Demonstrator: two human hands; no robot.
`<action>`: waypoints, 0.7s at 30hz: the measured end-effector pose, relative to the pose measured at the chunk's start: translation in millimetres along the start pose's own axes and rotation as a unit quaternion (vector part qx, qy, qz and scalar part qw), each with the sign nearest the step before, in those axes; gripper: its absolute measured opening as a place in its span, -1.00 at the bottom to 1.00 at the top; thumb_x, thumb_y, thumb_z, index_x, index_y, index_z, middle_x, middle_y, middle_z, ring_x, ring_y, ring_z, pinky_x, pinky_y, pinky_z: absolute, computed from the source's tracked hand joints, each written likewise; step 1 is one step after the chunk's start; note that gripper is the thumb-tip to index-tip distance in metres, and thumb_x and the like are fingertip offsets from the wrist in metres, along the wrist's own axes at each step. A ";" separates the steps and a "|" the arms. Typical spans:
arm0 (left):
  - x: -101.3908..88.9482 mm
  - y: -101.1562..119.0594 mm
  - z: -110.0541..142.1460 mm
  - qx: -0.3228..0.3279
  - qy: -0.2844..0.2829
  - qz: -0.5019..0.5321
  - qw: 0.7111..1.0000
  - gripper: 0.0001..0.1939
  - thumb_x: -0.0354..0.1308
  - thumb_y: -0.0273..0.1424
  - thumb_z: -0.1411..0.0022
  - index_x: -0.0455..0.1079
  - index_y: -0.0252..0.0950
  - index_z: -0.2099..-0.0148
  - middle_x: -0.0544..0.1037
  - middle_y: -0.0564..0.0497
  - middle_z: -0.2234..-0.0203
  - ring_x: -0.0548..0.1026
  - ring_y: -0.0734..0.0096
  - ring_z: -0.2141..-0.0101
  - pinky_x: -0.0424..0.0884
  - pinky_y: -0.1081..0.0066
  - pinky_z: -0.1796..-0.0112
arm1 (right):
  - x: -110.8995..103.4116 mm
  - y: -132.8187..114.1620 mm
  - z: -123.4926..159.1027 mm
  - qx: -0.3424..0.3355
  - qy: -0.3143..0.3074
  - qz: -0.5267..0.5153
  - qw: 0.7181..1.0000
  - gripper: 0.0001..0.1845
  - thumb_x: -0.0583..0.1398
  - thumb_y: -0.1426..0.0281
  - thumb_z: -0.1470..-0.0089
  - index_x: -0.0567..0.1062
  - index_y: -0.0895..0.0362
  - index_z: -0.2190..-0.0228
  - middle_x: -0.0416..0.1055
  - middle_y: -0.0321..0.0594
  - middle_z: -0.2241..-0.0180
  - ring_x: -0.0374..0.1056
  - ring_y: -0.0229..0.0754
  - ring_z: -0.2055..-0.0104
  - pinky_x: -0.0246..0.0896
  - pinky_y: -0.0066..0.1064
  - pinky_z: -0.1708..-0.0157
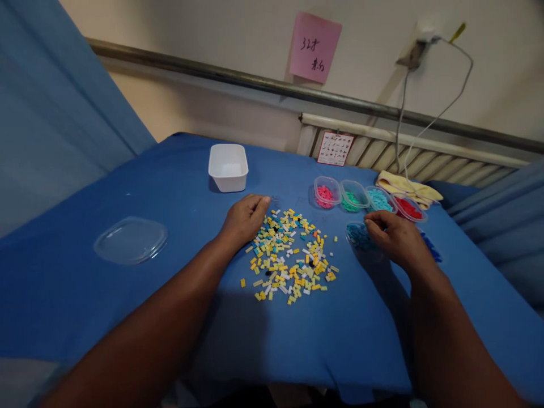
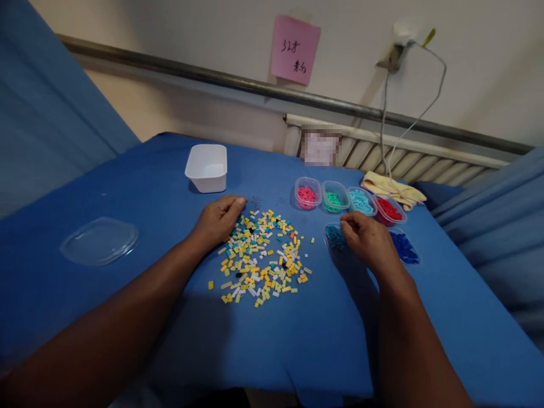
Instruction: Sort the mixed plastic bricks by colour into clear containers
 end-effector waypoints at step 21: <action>1.6 1.4 1.1 0.005 -0.001 0.000 1.000 -0.55 -0.01 -0.12 -0.52 0.42 -0.24 0.37 0.52 0.03 0.42 0.49 0.30 0.30 0.31 0.36 0.28 | 60.5 -105.9 -23.6 -0.234 -0.133 -0.122 0.955 -0.76 0.21 0.41 -0.32 0.65 0.07 0.06 0.69 -0.18 0.14 0.59 -0.11 0.16 0.40 -0.34 0.13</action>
Point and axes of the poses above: each hand's wrist, its own z-axis away from the middle knuckle, its own x-axis out of the palm, y = z × x, the point moved 1 cm from there along -z, towards the middle knuckle
